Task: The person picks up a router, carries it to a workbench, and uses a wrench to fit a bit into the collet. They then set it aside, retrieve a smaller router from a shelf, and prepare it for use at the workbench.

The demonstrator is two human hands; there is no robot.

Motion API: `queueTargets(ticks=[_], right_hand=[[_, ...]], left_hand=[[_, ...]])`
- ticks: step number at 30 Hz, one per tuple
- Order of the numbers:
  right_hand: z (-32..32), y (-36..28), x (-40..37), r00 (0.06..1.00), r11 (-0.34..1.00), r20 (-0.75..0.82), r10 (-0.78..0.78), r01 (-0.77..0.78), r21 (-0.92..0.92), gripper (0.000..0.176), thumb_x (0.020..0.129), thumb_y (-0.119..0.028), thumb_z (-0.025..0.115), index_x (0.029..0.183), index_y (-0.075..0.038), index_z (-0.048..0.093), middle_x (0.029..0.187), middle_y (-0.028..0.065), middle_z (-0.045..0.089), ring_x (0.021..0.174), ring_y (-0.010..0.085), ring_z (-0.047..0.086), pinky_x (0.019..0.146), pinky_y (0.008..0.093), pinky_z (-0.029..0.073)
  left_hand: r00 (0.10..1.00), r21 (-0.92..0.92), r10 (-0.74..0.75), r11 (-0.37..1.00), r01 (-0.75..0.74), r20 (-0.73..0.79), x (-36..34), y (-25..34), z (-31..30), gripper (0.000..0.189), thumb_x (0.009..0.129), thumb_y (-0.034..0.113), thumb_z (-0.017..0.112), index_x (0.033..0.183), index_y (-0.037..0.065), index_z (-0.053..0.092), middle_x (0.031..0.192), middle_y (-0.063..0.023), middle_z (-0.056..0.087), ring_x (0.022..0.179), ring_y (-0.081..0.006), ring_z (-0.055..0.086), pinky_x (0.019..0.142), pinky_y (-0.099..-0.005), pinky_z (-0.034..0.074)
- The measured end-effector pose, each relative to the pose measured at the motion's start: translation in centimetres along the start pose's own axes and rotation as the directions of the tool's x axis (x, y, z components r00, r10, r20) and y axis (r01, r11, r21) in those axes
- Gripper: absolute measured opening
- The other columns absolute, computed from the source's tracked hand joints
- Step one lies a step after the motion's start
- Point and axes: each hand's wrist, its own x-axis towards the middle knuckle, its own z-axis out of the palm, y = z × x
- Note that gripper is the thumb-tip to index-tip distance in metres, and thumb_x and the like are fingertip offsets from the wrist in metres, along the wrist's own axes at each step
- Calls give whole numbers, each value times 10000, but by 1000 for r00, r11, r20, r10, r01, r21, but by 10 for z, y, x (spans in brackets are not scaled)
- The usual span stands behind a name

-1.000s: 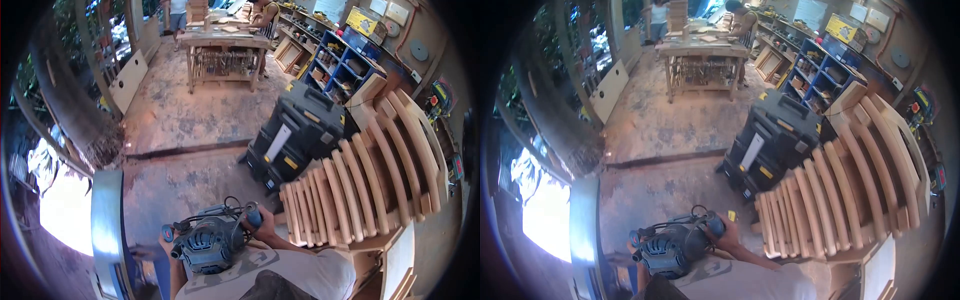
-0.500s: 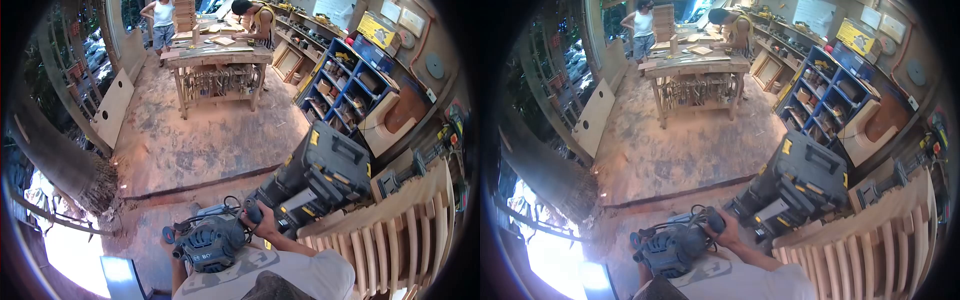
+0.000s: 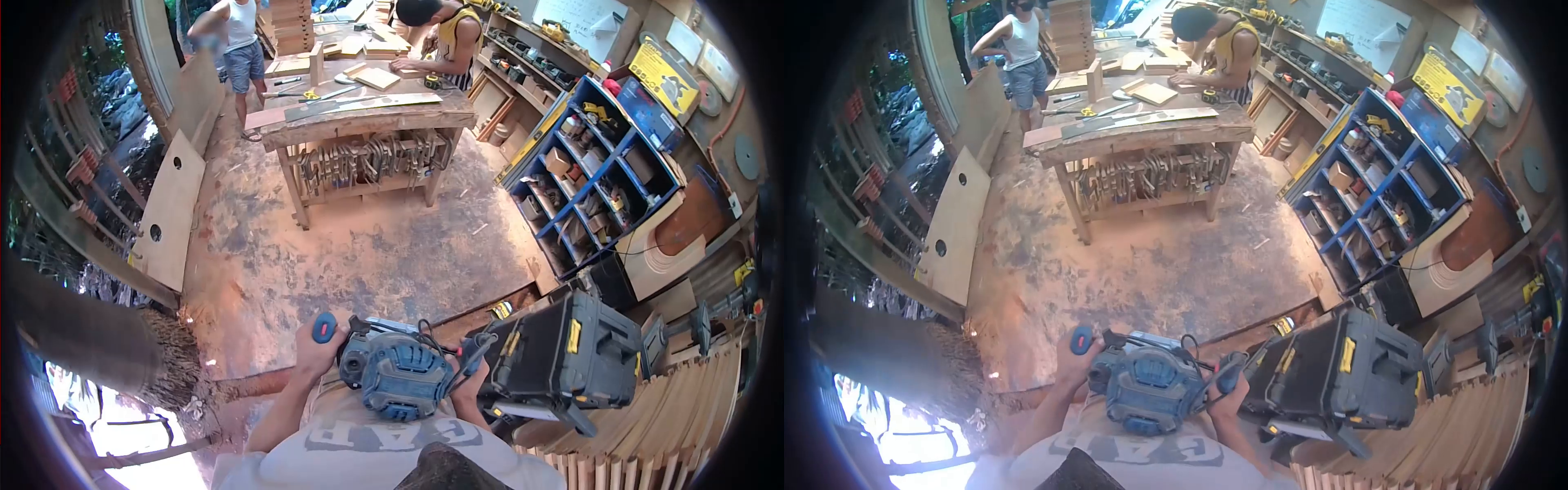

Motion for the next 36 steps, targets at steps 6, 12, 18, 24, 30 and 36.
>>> queueTargets(ticks=[6,12,18,24,30,36], right_hand=[[76,40,147,998,986,-61,7,3,168,430,831,-28,750,1217,57,580,1005,119,725,940,200,689,897,357,537],[155,-2,350,999,996,31,18,-21,83,284,806,7,734,1068,43,633,956,115,725,891,191,690,837,340,549],[229,-44,484,998,986,59,2,-12,166,276,838,-19,707,1097,54,647,962,119,725,888,199,699,831,344,554],[310,-51,585,1000,978,-2,-30,29,206,289,852,-57,740,1110,42,655,1002,88,714,918,173,679,830,329,541],[389,-59,689,995,997,-67,-74,75,17,252,877,-78,732,1104,18,679,1012,52,710,911,147,672,832,305,528],[460,-80,747,990,994,-111,-90,81,-78,230,909,-133,732,1084,12,700,953,31,702,871,114,648,814,289,522]], left_hand=[[998,71,51,996,-53,26,181,-14,43,263,823,218,809,841,26,631,699,-15,575,675,-111,517,651,-296,459],[997,71,63,996,-59,-55,343,48,68,270,857,225,799,858,23,620,721,3,571,677,-94,517,636,-286,452],[989,18,24,1000,-22,-143,462,106,75,270,882,226,796,900,28,613,759,16,594,702,-75,543,648,-268,465],[985,-43,162,985,-164,-60,614,100,68,260,889,218,788,892,36,602,734,22,568,642,-61,522,548,-255,434],[985,-27,171,985,-170,23,761,101,58,270,893,242,778,892,30,612,716,6,575,652,-78,523,589,-280,463],[992,-51,109,993,-106,58,862,111,55,262,881,220,769,923,5,625,764,-21,599,719,-100,538,658,-298,474]])
